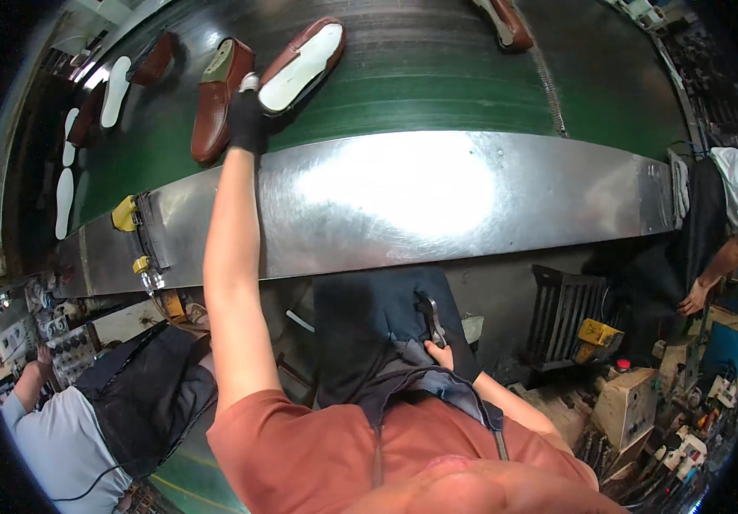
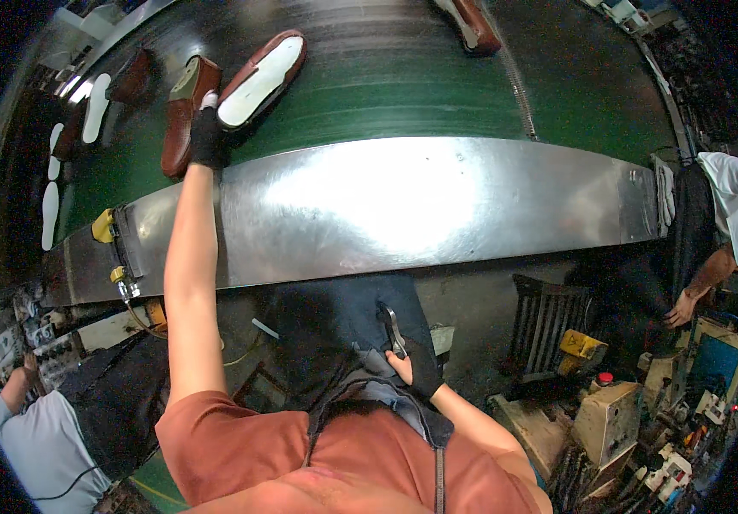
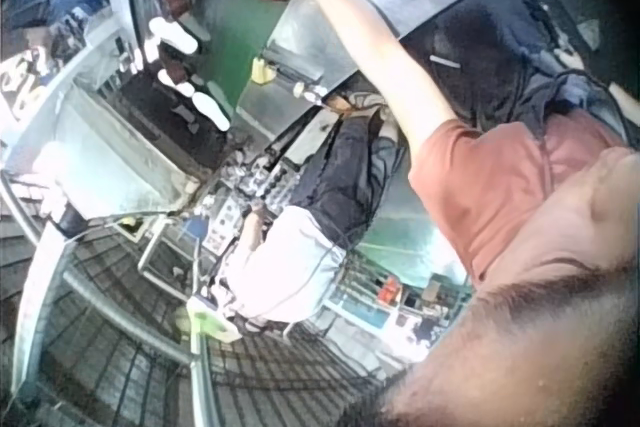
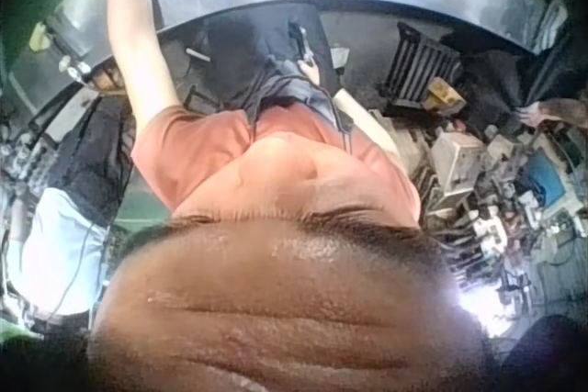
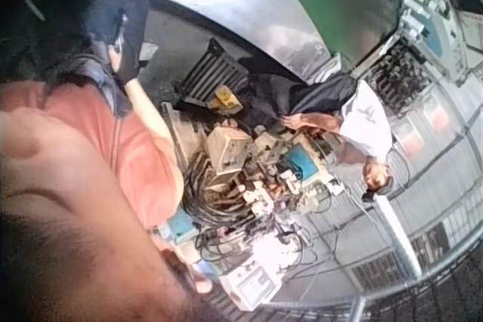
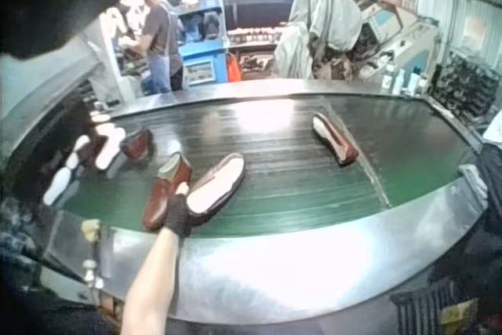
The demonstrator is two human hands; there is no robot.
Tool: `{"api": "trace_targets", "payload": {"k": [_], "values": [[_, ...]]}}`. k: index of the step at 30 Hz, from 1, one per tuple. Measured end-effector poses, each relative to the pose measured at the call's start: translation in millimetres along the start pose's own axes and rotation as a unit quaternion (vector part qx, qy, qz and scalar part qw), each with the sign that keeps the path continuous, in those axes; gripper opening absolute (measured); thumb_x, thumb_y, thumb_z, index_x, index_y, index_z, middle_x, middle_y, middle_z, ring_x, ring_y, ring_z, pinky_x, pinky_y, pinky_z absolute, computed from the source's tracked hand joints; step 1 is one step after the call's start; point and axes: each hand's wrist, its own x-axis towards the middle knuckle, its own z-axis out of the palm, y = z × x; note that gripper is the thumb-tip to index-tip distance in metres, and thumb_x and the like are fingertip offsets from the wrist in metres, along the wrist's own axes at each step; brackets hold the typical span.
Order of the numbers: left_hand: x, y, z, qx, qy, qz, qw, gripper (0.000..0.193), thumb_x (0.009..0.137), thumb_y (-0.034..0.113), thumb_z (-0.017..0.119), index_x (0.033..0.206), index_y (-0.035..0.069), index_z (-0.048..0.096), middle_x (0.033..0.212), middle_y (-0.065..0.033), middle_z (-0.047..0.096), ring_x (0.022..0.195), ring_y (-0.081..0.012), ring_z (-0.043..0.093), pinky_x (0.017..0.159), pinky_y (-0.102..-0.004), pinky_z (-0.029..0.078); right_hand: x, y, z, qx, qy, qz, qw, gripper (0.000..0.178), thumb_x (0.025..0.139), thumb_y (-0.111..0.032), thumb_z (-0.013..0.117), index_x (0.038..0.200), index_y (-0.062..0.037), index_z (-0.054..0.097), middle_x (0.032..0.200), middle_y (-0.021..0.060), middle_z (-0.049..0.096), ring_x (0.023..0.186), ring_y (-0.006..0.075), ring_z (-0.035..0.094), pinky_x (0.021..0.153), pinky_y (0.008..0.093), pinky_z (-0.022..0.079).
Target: The person uses a hammer to repeatedly tap the sole of a brown shoe held on their lap. They periodically place the shoe on a nearby conveyor belt and retrieve it to continue hammering the sole area.
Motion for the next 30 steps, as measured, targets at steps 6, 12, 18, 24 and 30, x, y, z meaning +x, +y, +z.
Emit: {"api": "trace_targets", "payload": {"k": [6,12,18,24,30], "values": [[-22.2,22.1,25.0,0.024,0.011,-0.091,0.996,0.066,0.066,0.038,0.075,0.118,0.005,0.053,0.114,-0.0239,0.057,0.104,-0.0367,0.057,0.086,-0.0427,0.045,0.2,31.2,16.4,-0.019,0.032,-0.041,0.998,0.045,0.078,-0.035,0.064,0.106,0.0002,0.06,0.099,0.0231,0.062,0.094,0.0353,0.06,0.083,0.0392,0.045],[-38.8,34.4,-37.8,-0.429,-0.156,-0.316,0.832,0.038,0.078,0.026,0.068,0.108,0.005,0.061,0.094,-0.0064,0.064,0.076,-0.0168,0.059,0.072,-0.0281,0.049,-2.8,18.6,13.5,0.012,0.032,-0.062,0.997,0.052,0.077,-0.033,0.065,0.114,0.0024,0.055,0.114,0.0235,0.057,0.107,0.0357,0.054,0.092,0.0386,0.04],[-238.9,77.5,-141.3,-0.281,-0.096,-0.133,0.946,0.086,0.053,0.014,0.085,0.128,0.0,0.045,0.125,-0.013,0.052,0.117,-0.0232,0.048,0.102,-0.0361,0.035,-30.3,32.8,11.3,0.025,0.107,-0.118,0.987,0.047,0.08,-0.021,0.065,0.12,-0.0018,0.052,0.096,0.0139,0.064,0.086,0.0219,0.059,0.078,0.0341,0.046],[-364.4,133.3,-90.8,-0.272,-0.1,0.042,0.956,0.057,0.061,0.011,0.08,0.113,0.006,0.057,0.117,-0.0093,0.056,0.116,-0.0225,0.048,0.098,-0.0353,0.039,-73.7,25.6,-14.9,0.117,0.04,-0.089,0.988,0.022,0.083,-0.025,0.065,0.087,-0.004,0.059,0.069,0.0017,0.056,0.062,0.012,0.048,0.059,0.0301,0.043],[-349.8,176.3,-21.7,-0.402,-0.113,-0.072,0.906,0.044,0.093,0.041,0.049,0.101,0.0,0.063,0.1,-0.0087,0.064,0.094,-0.0211,0.059,0.089,-0.0339,0.045,-127.1,-41.5,-34.7,0.102,-0.063,-0.134,0.984,0.028,0.086,-0.034,0.063,0.082,-0.0067,0.058,0.067,-0.0002,0.054,0.062,0.0107,0.048,0.058,0.0289,0.043]]}}
